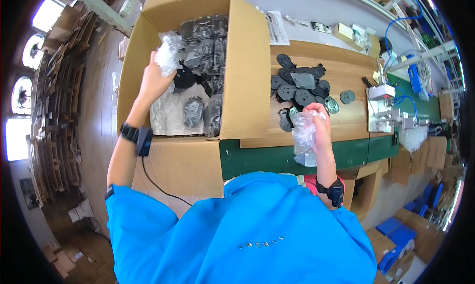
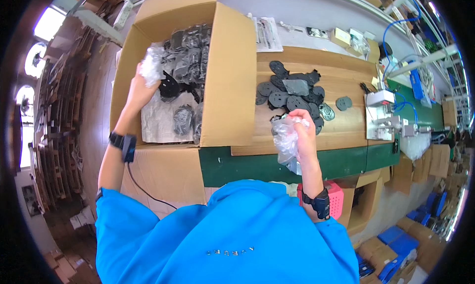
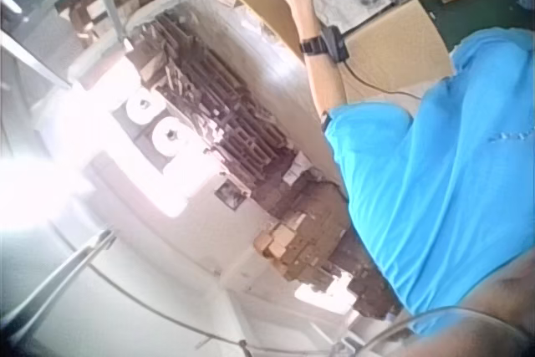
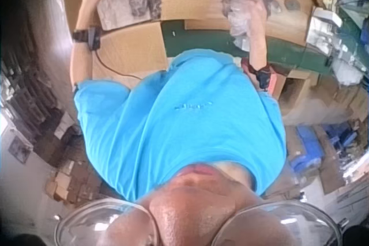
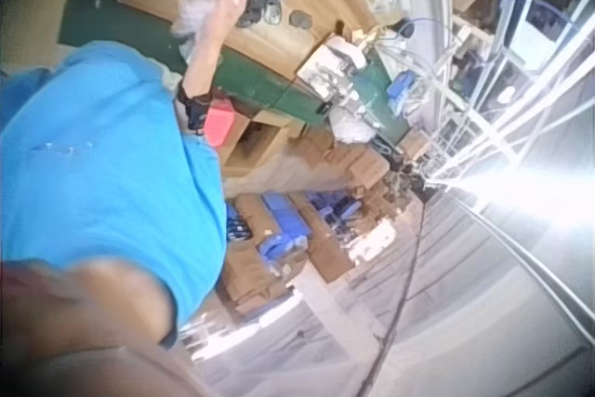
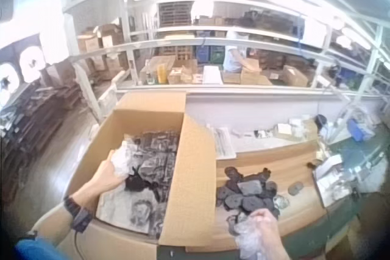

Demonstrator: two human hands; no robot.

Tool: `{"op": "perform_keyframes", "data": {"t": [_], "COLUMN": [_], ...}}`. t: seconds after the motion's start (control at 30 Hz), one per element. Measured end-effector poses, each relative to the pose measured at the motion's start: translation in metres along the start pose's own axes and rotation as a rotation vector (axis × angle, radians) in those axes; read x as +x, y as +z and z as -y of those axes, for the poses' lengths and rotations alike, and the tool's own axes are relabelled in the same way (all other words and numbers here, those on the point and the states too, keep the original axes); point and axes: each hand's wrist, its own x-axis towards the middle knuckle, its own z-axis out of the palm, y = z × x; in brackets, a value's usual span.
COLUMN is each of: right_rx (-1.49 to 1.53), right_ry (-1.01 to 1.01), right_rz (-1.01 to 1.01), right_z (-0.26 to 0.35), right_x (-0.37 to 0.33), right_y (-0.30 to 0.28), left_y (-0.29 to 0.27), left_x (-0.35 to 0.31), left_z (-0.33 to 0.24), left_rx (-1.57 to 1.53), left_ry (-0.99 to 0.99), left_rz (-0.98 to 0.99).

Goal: Unboxing electronic components from a large shipping box and placing them on the assembly table.

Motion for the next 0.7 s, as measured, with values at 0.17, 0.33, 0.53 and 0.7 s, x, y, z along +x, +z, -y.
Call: {"op": "perform_keyframes", "data": {"t": [0.17, 0.33, 0.53, 0.7], "right_rx": [-0.023, 0.014, 0.023, -0.059], "right_ry": [-0.041, 0.018, -0.009, -0.2], "right_rz": [0.134, 0.109, 0.157, 0.081], "right_z": [0.01, 0.003, 0.01, 0.014], "right_x": [-0.014, -0.019, -0.046, -0.05], "right_y": [0.015, 0.008, 0.012, 0.013], "left_y": [-0.027, -0.002, 0.041, 0.087], "left_x": [-0.007, 0.002, 0.0, -0.029], "left_z": [-0.072, -0.079, -0.215, -0.282], "left_rx": [-0.114, -0.418, -0.582, -0.538], "left_ry": [0.02, -0.183, 0.105, 0.397], "left_rz": [0.002, 0.067, 0.388, 0.434]}}
